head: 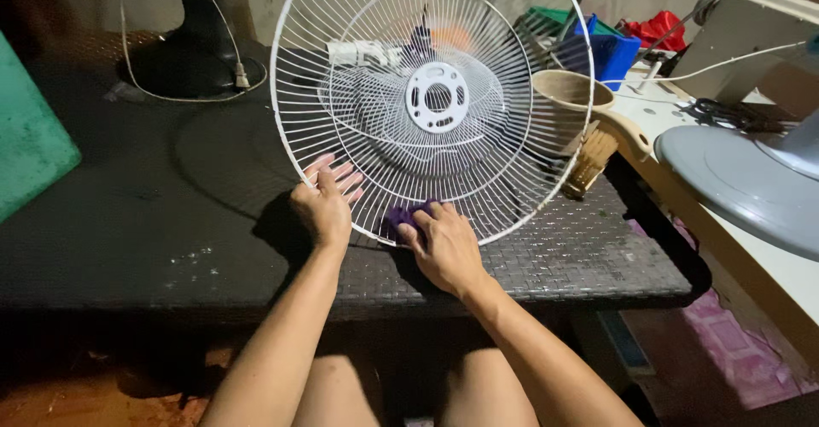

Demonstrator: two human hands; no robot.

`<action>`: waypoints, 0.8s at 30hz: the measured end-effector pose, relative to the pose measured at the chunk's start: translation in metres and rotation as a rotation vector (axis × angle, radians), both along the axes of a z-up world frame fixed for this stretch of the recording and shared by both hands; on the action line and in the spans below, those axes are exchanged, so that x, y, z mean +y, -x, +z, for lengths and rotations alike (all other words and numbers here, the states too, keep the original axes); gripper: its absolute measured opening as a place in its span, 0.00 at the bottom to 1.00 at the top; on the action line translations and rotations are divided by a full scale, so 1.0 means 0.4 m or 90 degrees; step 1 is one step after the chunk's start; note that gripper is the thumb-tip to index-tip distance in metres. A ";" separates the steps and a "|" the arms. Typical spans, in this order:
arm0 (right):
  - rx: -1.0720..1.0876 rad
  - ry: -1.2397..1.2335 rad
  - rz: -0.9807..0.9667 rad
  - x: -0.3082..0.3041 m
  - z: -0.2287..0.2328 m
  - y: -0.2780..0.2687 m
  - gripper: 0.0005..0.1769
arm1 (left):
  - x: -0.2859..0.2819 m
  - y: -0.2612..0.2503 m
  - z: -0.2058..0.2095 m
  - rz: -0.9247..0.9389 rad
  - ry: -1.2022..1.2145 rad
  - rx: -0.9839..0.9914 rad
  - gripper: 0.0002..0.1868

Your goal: The person wipes the metal fan cage with a purple cloth, moving around the circular frame and through the wire mesh. The person rotates the cage to reach different sections while continuing to wipe the surface.

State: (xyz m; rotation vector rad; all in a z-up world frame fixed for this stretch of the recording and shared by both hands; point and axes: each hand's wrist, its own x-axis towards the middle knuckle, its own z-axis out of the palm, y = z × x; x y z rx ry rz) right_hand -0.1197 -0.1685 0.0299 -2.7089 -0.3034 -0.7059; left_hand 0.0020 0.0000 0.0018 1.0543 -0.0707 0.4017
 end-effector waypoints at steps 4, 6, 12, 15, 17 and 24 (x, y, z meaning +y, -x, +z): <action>0.094 -0.088 -0.062 -0.005 0.000 0.001 0.26 | 0.002 -0.006 -0.006 -0.029 -0.013 -0.006 0.18; -0.001 -0.075 -0.037 -0.004 0.005 0.007 0.28 | -0.002 -0.005 -0.008 -0.044 -0.010 -0.021 0.18; -0.087 0.067 0.048 0.023 0.025 0.018 0.35 | -0.003 -0.021 -0.022 -0.009 0.000 0.033 0.18; -0.055 0.090 0.044 0.026 0.031 0.023 0.32 | -0.004 -0.038 -0.036 0.017 0.034 0.135 0.18; -0.022 0.098 0.037 0.029 0.038 0.022 0.31 | -0.004 -0.043 -0.042 0.017 0.039 0.154 0.18; 0.070 -0.047 -0.013 0.022 0.038 0.002 0.31 | -0.006 -0.033 -0.032 0.028 -0.011 0.103 0.19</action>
